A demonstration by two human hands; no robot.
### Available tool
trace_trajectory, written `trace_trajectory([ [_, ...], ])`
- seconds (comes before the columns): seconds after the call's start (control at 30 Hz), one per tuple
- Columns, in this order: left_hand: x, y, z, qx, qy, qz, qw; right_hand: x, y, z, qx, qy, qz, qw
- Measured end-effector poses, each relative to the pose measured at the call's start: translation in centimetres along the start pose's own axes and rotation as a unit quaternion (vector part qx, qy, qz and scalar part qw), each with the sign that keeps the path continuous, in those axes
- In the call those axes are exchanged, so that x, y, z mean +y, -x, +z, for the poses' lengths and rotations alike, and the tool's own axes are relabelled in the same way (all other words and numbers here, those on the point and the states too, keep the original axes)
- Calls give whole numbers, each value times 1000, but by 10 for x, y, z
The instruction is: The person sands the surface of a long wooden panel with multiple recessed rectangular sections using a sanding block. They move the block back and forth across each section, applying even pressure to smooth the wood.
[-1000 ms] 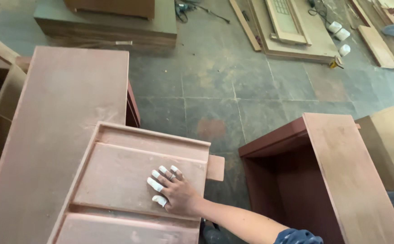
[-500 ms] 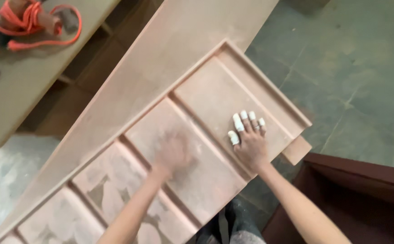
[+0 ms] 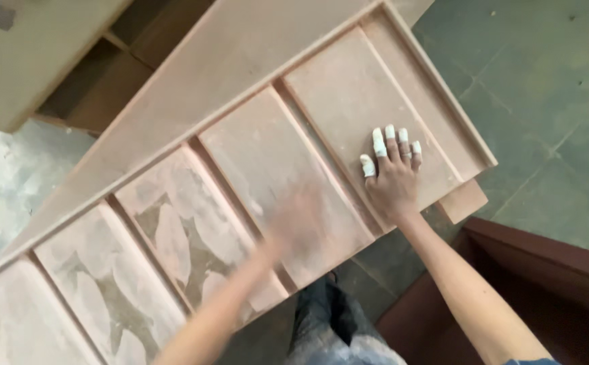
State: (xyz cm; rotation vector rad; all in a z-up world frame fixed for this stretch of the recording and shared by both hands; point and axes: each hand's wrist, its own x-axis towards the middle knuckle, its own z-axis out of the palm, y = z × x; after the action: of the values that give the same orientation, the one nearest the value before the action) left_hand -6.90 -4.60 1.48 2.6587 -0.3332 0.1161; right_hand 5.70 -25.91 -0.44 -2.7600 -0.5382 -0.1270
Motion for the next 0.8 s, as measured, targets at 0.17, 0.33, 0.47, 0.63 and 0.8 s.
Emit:
trace_trajectory([
  [0.17, -13, -11, -9, -254, 31, -89, 963, 4, 3, 3, -4, -9, 2, 1000],
  [0.33, -34, -53, -5, 55, -46, -169, 983, 10, 10, 8, -10, -14, -1, 1000],
  [0.47, 95, 53, 24, -63, -4, -124, 990, 7, 4, 7, -6, -20, -4, 1000],
  [0.63, 2, 53, 19, -80, -49, -229, 969, 11, 7, 8, -27, -25, -11, 999],
  [0.8, 40, 60, 1, 66, -64, -378, 921, 9, 4, 6, -53, -47, -2, 998],
])
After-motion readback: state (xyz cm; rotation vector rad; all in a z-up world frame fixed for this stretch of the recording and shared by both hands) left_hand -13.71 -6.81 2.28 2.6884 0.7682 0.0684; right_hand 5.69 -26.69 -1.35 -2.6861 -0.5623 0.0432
